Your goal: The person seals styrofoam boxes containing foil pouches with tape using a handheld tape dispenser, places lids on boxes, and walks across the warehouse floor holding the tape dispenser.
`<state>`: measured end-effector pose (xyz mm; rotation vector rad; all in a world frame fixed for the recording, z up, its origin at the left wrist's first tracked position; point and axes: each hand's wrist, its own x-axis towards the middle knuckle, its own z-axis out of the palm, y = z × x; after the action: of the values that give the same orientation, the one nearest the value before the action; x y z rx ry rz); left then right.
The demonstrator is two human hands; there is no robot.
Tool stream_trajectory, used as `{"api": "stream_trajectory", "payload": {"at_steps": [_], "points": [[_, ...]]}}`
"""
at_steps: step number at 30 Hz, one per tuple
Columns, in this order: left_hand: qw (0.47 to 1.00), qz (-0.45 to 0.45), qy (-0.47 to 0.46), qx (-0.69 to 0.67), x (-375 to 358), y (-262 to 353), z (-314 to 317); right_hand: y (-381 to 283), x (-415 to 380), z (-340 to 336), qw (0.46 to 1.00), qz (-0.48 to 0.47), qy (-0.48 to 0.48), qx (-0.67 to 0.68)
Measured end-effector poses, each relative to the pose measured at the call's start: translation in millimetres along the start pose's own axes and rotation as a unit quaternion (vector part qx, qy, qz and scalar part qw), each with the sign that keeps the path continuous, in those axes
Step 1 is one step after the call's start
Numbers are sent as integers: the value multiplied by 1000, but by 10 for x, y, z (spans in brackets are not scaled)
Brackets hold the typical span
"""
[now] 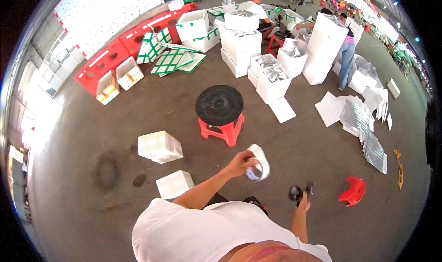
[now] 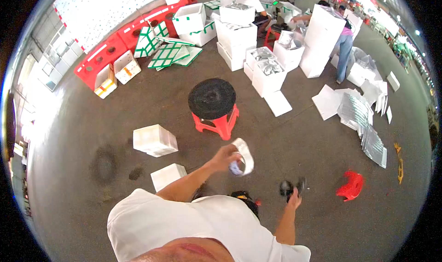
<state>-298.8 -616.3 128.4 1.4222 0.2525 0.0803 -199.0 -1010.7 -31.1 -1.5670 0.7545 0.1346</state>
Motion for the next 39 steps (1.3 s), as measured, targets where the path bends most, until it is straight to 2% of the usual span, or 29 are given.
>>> {"api": "stream_trajectory", "payload": {"at_steps": [1, 2, 3, 4, 6, 8, 9, 10, 11, 13, 14, 15, 16, 18, 20, 21, 23, 24, 25, 26, 27, 28, 29, 30, 33, 35, 36, 37, 39], "points": [[998, 1, 51, 35, 32, -89, -43, 216, 244, -316, 996, 48, 59, 54], [992, 1, 101, 69, 38, -220, -108, 256, 196, -654, 993, 45, 55, 92], [983, -32, 165, 72, 38, -387, -149, 425, 336, -1002, 985, 78, 105, 110], [969, -67, 228, 73, -25, -576, -263, 166, 78, -1229, 954, 146, 194, -173], [907, -200, 302, 217, -221, -1144, -600, 382, 76, -1559, 957, 158, 214, -118], [848, -239, 328, 341, -626, -1671, -768, 530, 34, -1631, 968, 161, 190, -39], [828, -318, 316, 337, -831, -1823, -768, 548, 86, -1593, 970, 159, 180, -22], [784, -392, 303, 375, -1030, -2099, -822, 551, 72, -1518, 972, 163, 170, -8], [763, -435, 247, 409, -1127, -2369, -841, 467, 58, -1434, 971, 162, 173, 2], [769, -404, 36, 494, -1208, -2738, -758, 369, 119, -1320, 972, 155, 179, 12], [771, -379, -33, 511, -1156, -2796, -736, 610, 408, -1329, 978, 125, 163, 46], [770, -350, -105, 522, -1021, -2809, -721, 518, 360, -1318, 972, 127, 199, -12], [768, -340, -140, 523, -841, -2783, -717, 361, 464, -1207, 962, 133, 227, -73], [764, -322, -188, 526, -446, -2752, -748, 88, 621, -1231, 960, 108, 203, -160], [754, -275, -241, 546, 108, -2766, -812, -205, 661, -1138, 932, 89, 246, -250], [748, -242, -267, 557, 476, -2759, -792, -297, 840, -1134, 929, 97, 263, -243], [673, -92, -350, 645, 1364, -2742, -728, -480, 1097, -1065, 915, 72, 337, -210], [606, -2, -380, 699, 1874, -2743, -690, -517, 1132, -1053, 911, 83, 349, -205], [576, 29, -375, 726, 2426, -2768, -611, -625, 1200, -1034, 925, 87, 329, -172], [700, -138, -279, 643, 3094, -2986, -589, -769, 1231, -1000, 936, 89, 311, -136], [836, -240, -109, 480, 3611, -2747, -385, -936, 1206, -935, 932, 95, 325, -128], [844, -185, -100, 494, 4143, -2594, -194, -1120, 1146, -816, 930, 78, 339, -118], [878, -231, -68, 414, 4646, -2452, 51, -1173, 1131, -756, 928, 63, 351, -107], [887, -155, -45, 433, 4937, -1868, 462, -1072, 1196, -781, 925, 71, 362, -95], [887, -104, -67, 444, 6012, -1640, 1401, -745, 1329, -862, 911, 88, 401, -38], [914, -120, -113, 371, 6503, -1842, 2028, -514, 1309, -861, 881, 155, 448, 3], [908, -116, -131, 380, 6563, -1848, 2364, -430, 1280, -849, 872, 174, 454, 55], [913, -150, -176, 337, 6558, -1877, 2699, -336, 1223, -826, 860, 192, 460, 108], [901, -222, -255, 272, 6465, -1848, 3330, 497, 1303, -966, 807, 291, 498, 131]]}}
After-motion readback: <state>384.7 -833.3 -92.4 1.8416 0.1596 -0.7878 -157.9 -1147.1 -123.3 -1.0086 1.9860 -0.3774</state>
